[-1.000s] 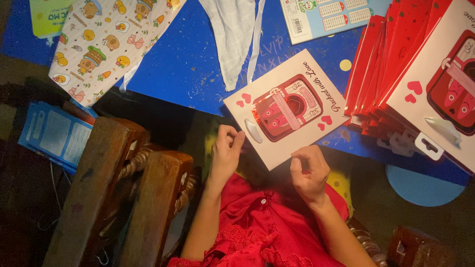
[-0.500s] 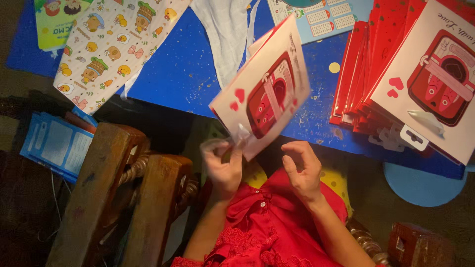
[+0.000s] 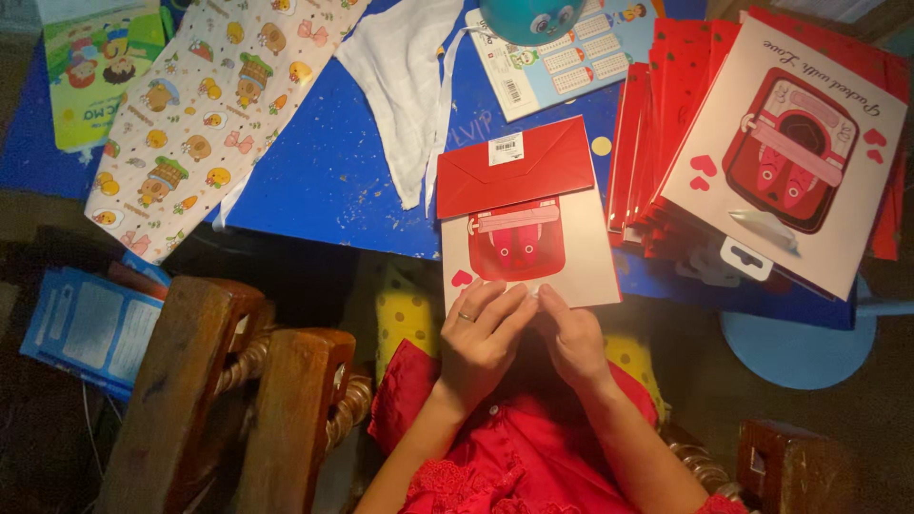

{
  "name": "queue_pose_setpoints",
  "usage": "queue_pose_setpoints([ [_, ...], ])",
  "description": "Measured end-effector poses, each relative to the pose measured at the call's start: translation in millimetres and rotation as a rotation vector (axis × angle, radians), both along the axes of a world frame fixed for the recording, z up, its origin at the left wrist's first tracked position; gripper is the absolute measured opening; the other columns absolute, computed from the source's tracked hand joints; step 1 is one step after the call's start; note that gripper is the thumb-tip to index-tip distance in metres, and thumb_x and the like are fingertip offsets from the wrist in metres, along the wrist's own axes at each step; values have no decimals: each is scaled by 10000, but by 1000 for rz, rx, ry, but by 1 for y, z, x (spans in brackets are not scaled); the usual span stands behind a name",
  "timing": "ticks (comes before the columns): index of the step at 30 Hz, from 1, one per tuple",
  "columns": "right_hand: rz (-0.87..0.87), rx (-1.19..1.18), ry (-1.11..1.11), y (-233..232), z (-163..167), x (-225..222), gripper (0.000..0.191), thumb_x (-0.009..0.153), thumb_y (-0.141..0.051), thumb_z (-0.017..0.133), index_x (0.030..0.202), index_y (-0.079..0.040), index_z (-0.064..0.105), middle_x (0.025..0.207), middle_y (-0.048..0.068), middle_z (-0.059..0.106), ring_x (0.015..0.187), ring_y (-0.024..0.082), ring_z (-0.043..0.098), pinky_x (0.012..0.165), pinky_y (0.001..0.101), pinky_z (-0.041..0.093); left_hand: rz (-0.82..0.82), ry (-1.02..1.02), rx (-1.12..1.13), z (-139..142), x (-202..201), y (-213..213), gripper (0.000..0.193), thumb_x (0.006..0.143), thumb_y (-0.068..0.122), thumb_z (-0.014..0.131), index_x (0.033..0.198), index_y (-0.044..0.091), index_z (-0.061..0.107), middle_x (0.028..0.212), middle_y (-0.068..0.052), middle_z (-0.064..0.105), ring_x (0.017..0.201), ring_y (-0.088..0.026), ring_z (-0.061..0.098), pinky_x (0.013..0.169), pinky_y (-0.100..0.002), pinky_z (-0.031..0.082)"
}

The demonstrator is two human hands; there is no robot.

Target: The person ties a white ribbon around a small red gift box, then stacks and organizes multiple similar red boxes on a blue table.

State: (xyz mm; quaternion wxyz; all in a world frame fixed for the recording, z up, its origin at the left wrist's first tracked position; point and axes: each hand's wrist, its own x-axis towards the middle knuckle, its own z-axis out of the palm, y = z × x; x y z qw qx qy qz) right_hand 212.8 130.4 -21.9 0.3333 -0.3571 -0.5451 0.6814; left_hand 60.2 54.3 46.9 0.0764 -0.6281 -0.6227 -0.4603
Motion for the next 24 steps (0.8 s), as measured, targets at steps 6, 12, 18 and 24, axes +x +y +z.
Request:
queue_pose_setpoints([
  [6, -158, 422, -321, -11, -24, 13, 317, 945, -28, 744, 1243, 16, 642, 941, 146, 669, 779, 273, 664, 681, 359, 543, -47, 22, 69, -5, -2, -3, 369, 834, 6, 797, 1182, 99, 719, 1313, -114, 648, 1252, -320, 613, 1107, -511, 502],
  [12, -781, 1563, -847, 11, -4, 56, 333, 976, -17, 758, 1263, 27, 595, 975, 224, 704, 801, 336, 726, 671, 382, 584, -101, -21, 138, 11, 3, 16, 411, 850, 23, 815, 1231, 120, 695, 1348, -137, 622, 1301, -356, 583, 1138, -541, 471],
  [18, -1167, 1147, -732, 26, 90, 88, 103, 1084, -80, 524, 1061, -121, 617, 891, 174, 686, 704, 330, 684, 654, 402, 545, -251, -16, 183, 36, 19, 59, 407, 892, 8, 790, 1269, 125, 690, 1405, -130, 603, 1364, -358, 569, 1175, -527, 473],
  [24, -731, 1339, -976, 59, 161, 72, 458, 1029, -3, 513, 1474, 60, 602, 1529, 220, 493, 1351, 357, 424, 1142, 501, 390, -428, -320, 75, 43, 50, 124, 516, 1017, 144, 709, 1490, 80, 512, 1531, -146, 515, 1477, -353, 482, 1260, -458, 392],
])
